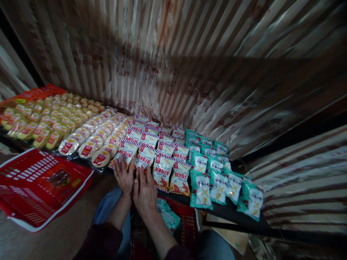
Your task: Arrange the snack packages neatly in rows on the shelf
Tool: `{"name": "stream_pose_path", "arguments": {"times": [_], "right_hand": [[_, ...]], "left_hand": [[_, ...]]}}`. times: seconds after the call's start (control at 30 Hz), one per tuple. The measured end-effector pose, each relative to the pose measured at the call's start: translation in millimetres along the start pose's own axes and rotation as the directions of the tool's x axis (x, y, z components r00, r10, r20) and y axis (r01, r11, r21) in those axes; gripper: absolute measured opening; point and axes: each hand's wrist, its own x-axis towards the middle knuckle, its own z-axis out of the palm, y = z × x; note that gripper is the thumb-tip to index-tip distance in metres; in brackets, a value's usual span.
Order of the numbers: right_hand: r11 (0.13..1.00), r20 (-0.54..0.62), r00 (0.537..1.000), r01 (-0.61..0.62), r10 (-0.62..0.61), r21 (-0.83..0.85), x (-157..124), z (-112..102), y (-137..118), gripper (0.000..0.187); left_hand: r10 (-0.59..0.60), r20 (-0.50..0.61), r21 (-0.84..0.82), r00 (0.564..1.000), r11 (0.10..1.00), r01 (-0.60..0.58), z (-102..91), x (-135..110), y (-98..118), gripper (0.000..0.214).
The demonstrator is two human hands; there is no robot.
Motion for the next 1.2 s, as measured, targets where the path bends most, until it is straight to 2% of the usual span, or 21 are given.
{"name": "stream_pose_path", "arguments": {"times": [0.1, 0.27, 0.6, 0.8, 0.9, 1.0, 1.07, 1.1, 1.2], "right_hand": [[0.999, 0.006, 0.999, -0.046, 0.046, 0.011, -2, 11, 2, 0.046], [0.999, 0.034, 0.999, -0.018, 0.017, 0.032, 5, 17, 9, 0.044], [0.999, 0.01, 0.999, 0.041, -0.041, 0.014, 12, -1, 5, 0.041], [1.0, 0.06, 0.998, 0.017, -0.017, -0.002, 23, 0, 5, 0.044], [0.997, 0.002, 0.998, 0.07, -0.07, 0.022, 20, -6, 9, 0.043], [0.999, -0.145, 0.988, 0.052, -0.052, 0.002, 12, -17, 22, 0.045], [1.0, -0.21, 0.978, 0.005, -0.01, -0.025, 7, -23, 35, 0.047], [0.999, -0.225, 0.974, -0.017, 0.009, -0.035, 5, -25, 42, 0.047], [0.997, -0.238, 0.969, -0.078, 0.069, -0.028, 1, -27, 57, 0.045]], "left_hand": [[0.028, -0.021, 0.01, 0.999, 1.0, -0.028, 0.2, 1, 1, 0.039], [0.048, -0.035, -0.004, 0.998, 0.999, -0.048, -1.0, 3, 2, 0.039], [-0.001, -0.054, -0.048, 0.999, 0.999, -0.002, 0.3, 2, 2, 0.041], [0.015, -0.029, -0.07, 0.999, 0.997, -0.017, 1.3, 2, 0, 0.04], [0.035, -0.055, -0.085, 0.998, 0.996, -0.039, -4.5, 5, 3, 0.04], [0.05, -0.051, -0.098, 0.997, 0.994, -0.054, -16.8, 6, 13, 0.043], [0.098, -0.026, -0.145, 0.995, 0.984, -0.101, -25.5, 0, 22, 0.046], [0.161, -0.011, -0.193, 0.987, 0.968, -0.16, -29.1, -3, 28, 0.048], [0.369, 0.049, -0.373, 0.928, 0.869, -0.326, -34.6, -17, 42, 0.052]]}}
